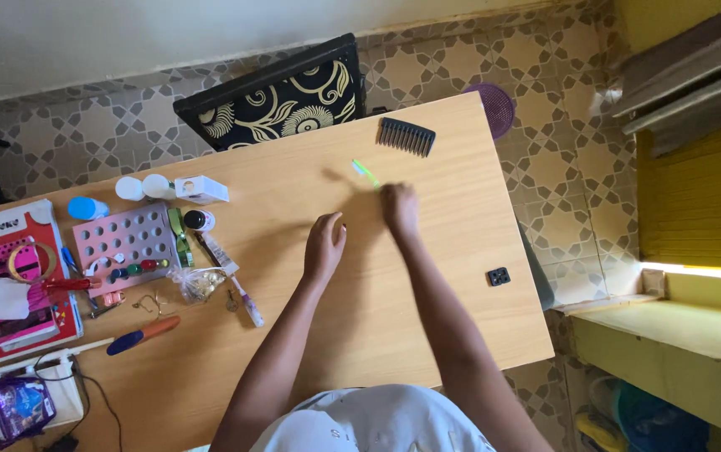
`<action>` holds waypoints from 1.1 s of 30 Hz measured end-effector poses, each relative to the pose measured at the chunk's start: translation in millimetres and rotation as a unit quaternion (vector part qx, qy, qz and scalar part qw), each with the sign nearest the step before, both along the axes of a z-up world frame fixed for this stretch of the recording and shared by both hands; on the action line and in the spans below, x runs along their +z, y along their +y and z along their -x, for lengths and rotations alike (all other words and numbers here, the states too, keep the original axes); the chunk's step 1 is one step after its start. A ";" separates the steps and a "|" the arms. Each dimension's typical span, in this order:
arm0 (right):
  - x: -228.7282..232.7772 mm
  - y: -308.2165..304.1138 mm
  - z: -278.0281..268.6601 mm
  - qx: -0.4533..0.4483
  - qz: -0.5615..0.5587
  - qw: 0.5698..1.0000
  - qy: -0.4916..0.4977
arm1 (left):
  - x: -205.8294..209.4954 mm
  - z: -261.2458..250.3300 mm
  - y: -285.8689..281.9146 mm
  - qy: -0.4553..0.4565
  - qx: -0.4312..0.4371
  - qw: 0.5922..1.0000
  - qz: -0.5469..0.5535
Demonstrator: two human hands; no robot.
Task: Organizing various personal and school items on a table and wiping the surface with a cloth.
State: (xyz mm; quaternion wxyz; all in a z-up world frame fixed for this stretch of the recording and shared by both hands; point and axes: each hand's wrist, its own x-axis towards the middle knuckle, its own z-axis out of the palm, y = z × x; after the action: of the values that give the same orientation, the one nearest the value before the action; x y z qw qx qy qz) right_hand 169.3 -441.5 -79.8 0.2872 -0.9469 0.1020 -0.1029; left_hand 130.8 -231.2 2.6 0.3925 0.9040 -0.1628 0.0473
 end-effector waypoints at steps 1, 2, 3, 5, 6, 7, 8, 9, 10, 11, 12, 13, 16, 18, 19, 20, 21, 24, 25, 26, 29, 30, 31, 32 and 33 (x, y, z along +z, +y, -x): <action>-23.5 19.8 8.5 0.001 0.000 1.000 0.001 | -6.9 -0.9 2.4 0.001 0.001 1.000 0.000; -46.1 39.4 18.6 0.004 -0.142 0.990 0.015 | -13.1 -0.6 4.7 0.061 0.050 0.996 0.034; -68.5 58.9 29.1 0.005 -0.280 0.959 0.028 | -19.2 0.0 6.9 0.121 0.098 0.986 0.068; -49.3 97.0 44.5 0.023 -0.296 0.954 0.048 | -44.3 -4.0 23.2 0.164 0.132 0.975 0.065; -39.3 118.0 53.3 0.039 -0.313 0.947 0.067 | -56.4 -4.8 33.4 0.206 0.165 0.963 0.061; -16.4 127.1 54.0 0.041 -0.313 0.946 0.070 | -64.5 -5.5 40.4 0.208 0.168 0.962 0.061; 6.4 136.4 55.3 0.044 -0.336 0.935 0.103 | -72.6 -5.0 47.8 0.197 0.194 0.957 0.086; 29.5 146.2 56.8 0.047 -0.358 0.923 0.136 | -80.4 -4.1 55.7 0.185 0.219 0.951 0.111; 16.3 147.4 51.0 0.053 -0.359 0.921 0.139 | -78.4 -6.8 61.6 0.184 0.226 0.950 0.110; 3.2 149.5 45.4 0.057 -0.329 0.934 0.129 | -76.1 -9.2 68.3 0.194 0.251 0.943 0.098; -10.1 151.8 40.2 0.061 -0.298 0.945 0.119 | -74.3 -11.0 74.9 0.204 0.275 0.935 0.087; -9.5 138.1 30.5 0.068 -0.298 0.944 0.121 | -70.8 -11.6 82.5 0.203 0.282 0.934 0.087; 4.7 86.9 -1.0 0.000 -0.285 0.957 0.054 | -64.6 -14.0 102.1 0.167 0.294 0.941 0.015; 28.8 39.5 -18.7 -0.035 -0.035 0.983 -0.178 | -67.6 -12.3 112.3 0.088 0.261 0.961 -0.020; 25.8 22.8 -26.7 -0.033 -0.036 0.983 -0.177 | -73.2 -10.6 115.5 0.089 0.264 0.960 -0.020; 24.1 3.9 -37.7 -0.092 -0.024 0.986 -0.138 | -78.5 -12.4 116.3 0.058 0.271 0.961 -0.011; 22.7 -15.3 -48.8 -0.151 -0.012 0.984 -0.099 | -83.6 -14.2 116.9 0.027 0.278 0.960 -0.001; 32.1 -54.5 -63.8 -0.168 0.081 0.982 -0.013 | -81.0 -10.1 115.0 0.046 0.300 0.953 -0.005; 28.4 -63.7 -65.3 -0.165 0.081 0.983 -0.013 | -71.4 -8.6 113.5 0.046 0.303 0.952 -0.005; 23.8 -71.6 -67.4 -0.144 0.078 0.986 -0.038 | -62.2 -6.9 113.0 0.010 0.301 0.953 -0.025; 19.8 -79.6 -71.8 -0.098 0.057 0.993 -0.043 | -40.7 -4.8 112.1 -0.041 0.290 0.955 -0.052; 19.4 -81.1 -69.6 -0.079 0.039 0.996 -0.020 | -35.2 -3.0 110.9 -0.055 0.278 0.957 -0.059; 18.4 -78.3 -69.1 -0.079 0.039 0.996 -0.019 | -30.9 -1.7 109.2 -0.054 0.279 0.957 -0.059; 17.8 -76.7 -66.1 -0.086 0.048 0.995 -0.003 | -26.4 -0.3 107.1 -0.052 0.285 0.956 -0.053; 17.3 -75.2 -62.9 -0.093 0.057 0.994 0.014 | -21.8 1.2 104.8 -0.050 0.292 0.954 -0.047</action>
State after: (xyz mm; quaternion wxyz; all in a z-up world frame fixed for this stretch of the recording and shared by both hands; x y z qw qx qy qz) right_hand 232.3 -516.7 -62.5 0.2208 -0.9492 0.1879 -0.1221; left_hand 129.5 -126.5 -19.2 0.3099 0.9260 0.0868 0.1974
